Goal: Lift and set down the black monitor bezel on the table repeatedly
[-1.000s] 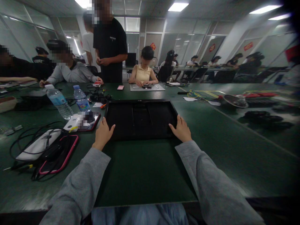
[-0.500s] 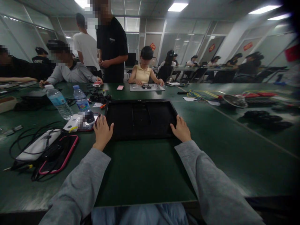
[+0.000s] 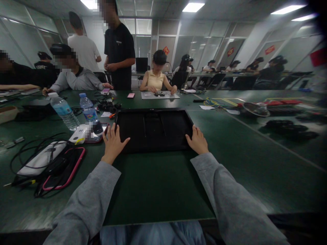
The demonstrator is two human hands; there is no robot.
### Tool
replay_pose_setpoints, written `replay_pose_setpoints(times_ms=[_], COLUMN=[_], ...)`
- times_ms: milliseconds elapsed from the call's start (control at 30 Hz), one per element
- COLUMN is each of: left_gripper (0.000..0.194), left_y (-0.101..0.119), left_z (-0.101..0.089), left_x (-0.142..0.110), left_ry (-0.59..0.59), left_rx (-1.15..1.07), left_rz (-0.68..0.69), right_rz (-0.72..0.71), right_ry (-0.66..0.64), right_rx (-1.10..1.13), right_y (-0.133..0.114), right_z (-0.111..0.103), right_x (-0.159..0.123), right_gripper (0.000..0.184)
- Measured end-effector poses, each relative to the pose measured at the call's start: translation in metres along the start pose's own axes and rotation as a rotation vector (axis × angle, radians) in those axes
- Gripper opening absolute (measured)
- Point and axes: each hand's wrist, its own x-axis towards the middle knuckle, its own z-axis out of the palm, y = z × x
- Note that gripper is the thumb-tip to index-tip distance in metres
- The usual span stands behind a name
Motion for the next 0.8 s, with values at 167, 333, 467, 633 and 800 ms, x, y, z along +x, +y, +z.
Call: replay_pose_setpoints(times_ms=[167,333,467,633,800], left_gripper=[0.087,0.086,0.086,0.085,0.085], left_y=[0.0006,0.0008,0.0013,0.0006,0.0008], left_z=[-0.0005,-0.0004,-0.0019,-0.0011,-0.0011], left_x=[0.0005,0.0002,0.0005,0.0007,0.0003], left_ry=[-0.013,-0.018,-0.033,-0.029,-0.029], left_rx=[-0.021,-0.012,-0.010,-0.014,-0.009], left_rz=[-0.011,-0.013,-0.019,-0.018,-0.014], right_rz=[0.002,0.000,-0.008,-0.001,-0.003], right_ry=[-0.007,0.001,0.017,0.011,0.013], right_rx=[-0.031,-0.015,0.026,0.064,0.081], right_y=[-0.0007,-0.0002,0.0011,0.0008,0.0009], right_z=[-0.0008,-0.0003,0.0010,-0.0005,-0.0016], right_x=[0.0001,0.0003,0.0002,0.0002,0.0008], right_gripper=[0.077,0.077,0.080,0.091,0.096])
